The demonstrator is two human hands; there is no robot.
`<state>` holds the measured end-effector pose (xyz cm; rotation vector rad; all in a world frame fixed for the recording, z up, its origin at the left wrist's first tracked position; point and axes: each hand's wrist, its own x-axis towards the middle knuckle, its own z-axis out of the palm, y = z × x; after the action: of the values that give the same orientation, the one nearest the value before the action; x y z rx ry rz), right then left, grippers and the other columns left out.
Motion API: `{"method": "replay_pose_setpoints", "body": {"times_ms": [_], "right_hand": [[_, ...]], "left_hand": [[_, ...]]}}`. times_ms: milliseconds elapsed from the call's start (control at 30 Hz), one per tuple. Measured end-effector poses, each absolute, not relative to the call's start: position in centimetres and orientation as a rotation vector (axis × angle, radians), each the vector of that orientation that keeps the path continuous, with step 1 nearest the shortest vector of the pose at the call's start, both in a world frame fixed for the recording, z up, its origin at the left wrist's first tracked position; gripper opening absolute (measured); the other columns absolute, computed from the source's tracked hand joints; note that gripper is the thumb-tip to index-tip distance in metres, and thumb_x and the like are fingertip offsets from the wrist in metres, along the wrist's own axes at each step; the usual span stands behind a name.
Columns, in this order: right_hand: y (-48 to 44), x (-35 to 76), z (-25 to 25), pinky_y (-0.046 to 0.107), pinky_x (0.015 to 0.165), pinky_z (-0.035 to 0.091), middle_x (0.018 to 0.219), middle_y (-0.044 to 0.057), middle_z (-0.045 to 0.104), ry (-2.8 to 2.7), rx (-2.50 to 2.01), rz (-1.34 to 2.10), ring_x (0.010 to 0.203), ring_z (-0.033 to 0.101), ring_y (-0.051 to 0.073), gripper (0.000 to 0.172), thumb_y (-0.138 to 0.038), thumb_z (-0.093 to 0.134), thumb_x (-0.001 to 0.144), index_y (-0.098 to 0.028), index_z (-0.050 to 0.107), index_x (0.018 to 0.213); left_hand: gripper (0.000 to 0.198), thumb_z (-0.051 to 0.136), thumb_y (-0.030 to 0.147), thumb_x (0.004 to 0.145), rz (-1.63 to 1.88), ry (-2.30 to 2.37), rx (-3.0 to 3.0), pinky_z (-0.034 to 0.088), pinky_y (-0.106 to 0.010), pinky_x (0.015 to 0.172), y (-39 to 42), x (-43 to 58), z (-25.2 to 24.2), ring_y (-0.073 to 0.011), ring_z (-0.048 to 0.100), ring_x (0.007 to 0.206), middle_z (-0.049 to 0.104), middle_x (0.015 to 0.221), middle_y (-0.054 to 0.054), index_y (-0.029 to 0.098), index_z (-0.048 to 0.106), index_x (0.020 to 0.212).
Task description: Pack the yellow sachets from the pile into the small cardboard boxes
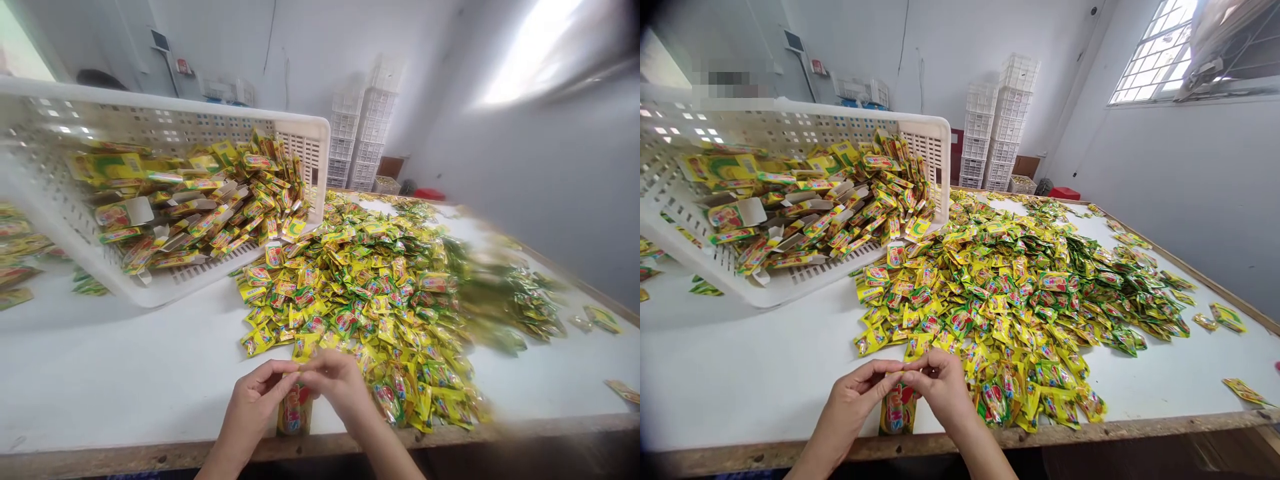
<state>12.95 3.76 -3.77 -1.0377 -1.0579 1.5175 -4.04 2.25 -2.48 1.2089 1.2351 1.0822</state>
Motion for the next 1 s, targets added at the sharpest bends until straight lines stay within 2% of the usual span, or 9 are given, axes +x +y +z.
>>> {"method": "replay_pose_setpoints", "body": {"times_ms": [100, 233, 367, 467, 533, 667, 833, 1000], "right_hand": [[3.0, 13.3, -3.5, 0.024, 0.051, 0.044, 0.068, -0.002, 0.059, -1.173, -1.027, 1.394, 0.056, 0.052, 0.012, 0.027, -0.036, 0.087, 0.06, -0.02, 0.076, 0.078], [2.0, 13.6, -2.6, 0.025, 0.057, 0.044, 0.076, 0.0, 0.06, -1.38, -1.057, 1.152, 0.064, 0.054, 0.014, 0.018, -0.028, 0.081, 0.071, -0.023, 0.074, 0.086], [0.7, 13.5, -2.7, 0.028, 0.067, 0.048, 0.085, 0.004, 0.063, -1.521, -1.003, 1.003, 0.077, 0.059, 0.018, 0.006, -0.022, 0.069, 0.083, -0.024, 0.071, 0.088], [-0.2, 13.7, -3.9, 0.03, 0.068, 0.051, 0.092, 0.007, 0.064, -1.573, -0.966, 0.932, 0.083, 0.062, 0.022, 0.009, -0.023, 0.061, 0.088, -0.025, 0.07, 0.091], [-0.2, 14.0, -4.4, 0.029, 0.064, 0.051, 0.09, 0.006, 0.064, -1.602, -0.969, 0.918, 0.078, 0.062, 0.021, 0.008, -0.023, 0.063, 0.087, -0.026, 0.069, 0.093], [0.6, 14.4, -3.2, 0.031, 0.07, 0.052, 0.092, 0.005, 0.066, -1.733, -0.94, 0.967, 0.083, 0.063, 0.022, 0.016, -0.021, 0.06, 0.09, -0.028, 0.069, 0.101], [1.5, 14.3, -1.7, 0.03, 0.071, 0.049, 0.09, 0.003, 0.066, -1.77, -0.938, 0.911, 0.083, 0.061, 0.019, 0.018, -0.019, 0.062, 0.09, -0.028, 0.071, 0.101], [1.6, 14.1, -1.5, 0.036, 0.081, 0.046, 0.092, 0.003, 0.066, -1.83, -0.914, 0.786, 0.088, 0.059, 0.02, 0.021, -0.014, 0.062, 0.089, -0.028, 0.07, 0.101]], "left_hand": [[0.016, 0.073, 0.032, 0.079, 1.083, 1.222, 1.388, 0.056, -0.03, 0.085, 2.1, -4.9, -2.9, -0.0238, 0.069, 0.094, 0.076, 0.099, -0.004, 0.026, 0.078, 0.092], [0.029, 0.072, 0.028, 0.08, 1.046, 1.214, 1.572, 0.056, -0.031, 0.082, 1.7, -5.4, -3.3, -0.0248, 0.068, 0.097, 0.074, 0.109, -0.005, 0.03, 0.075, 0.108], [0.02, 0.07, 0.025, 0.082, 1.075, 1.173, 1.585, 0.055, -0.033, 0.087, 0.8, -5.0, -2.3, -0.0251, 0.068, 0.097, 0.076, 0.101, -0.005, 0.031, 0.078, 0.098], [0.019, 0.068, 0.025, 0.084, 1.08, 1.144, 1.578, 0.054, -0.035, 0.088, -0.2, -4.4, -1.3, -0.0252, 0.069, 0.094, 0.076, 0.099, -0.006, 0.031, 0.079, 0.098], [0.022, 0.067, 0.026, 0.084, 1.058, 1.168, 1.581, 0.054, -0.036, 0.088, -0.7, -4.1, -1.2, -0.0253, 0.07, 0.093, 0.076, 0.099, -0.007, 0.031, 0.077, 0.104], [0.033, 0.072, 0.023, 0.079, 1.094, 1.314, 1.44, 0.055, -0.032, 0.086, -1.2, -4.0, -1.8, -0.0247, 0.069, 0.095, 0.074, 0.11, -0.007, 0.027, 0.073, 0.111], [0.029, 0.064, 0.023, 0.086, 1.064, 1.268, 1.478, 0.055, -0.027, 0.083, -0.8, -4.7, -3.5, -0.0204, 0.069, 0.092, 0.075, 0.094, 0.0, 0.028, 0.068, 0.114], [0.021, 0.062, 0.027, 0.089, 1.055, 1.228, 1.534, 0.056, -0.027, 0.087, -0.3, -5.2, -4.4, -0.019, 0.07, 0.096, 0.075, 0.102, 0.001, 0.03, 0.07, 0.108]]}}
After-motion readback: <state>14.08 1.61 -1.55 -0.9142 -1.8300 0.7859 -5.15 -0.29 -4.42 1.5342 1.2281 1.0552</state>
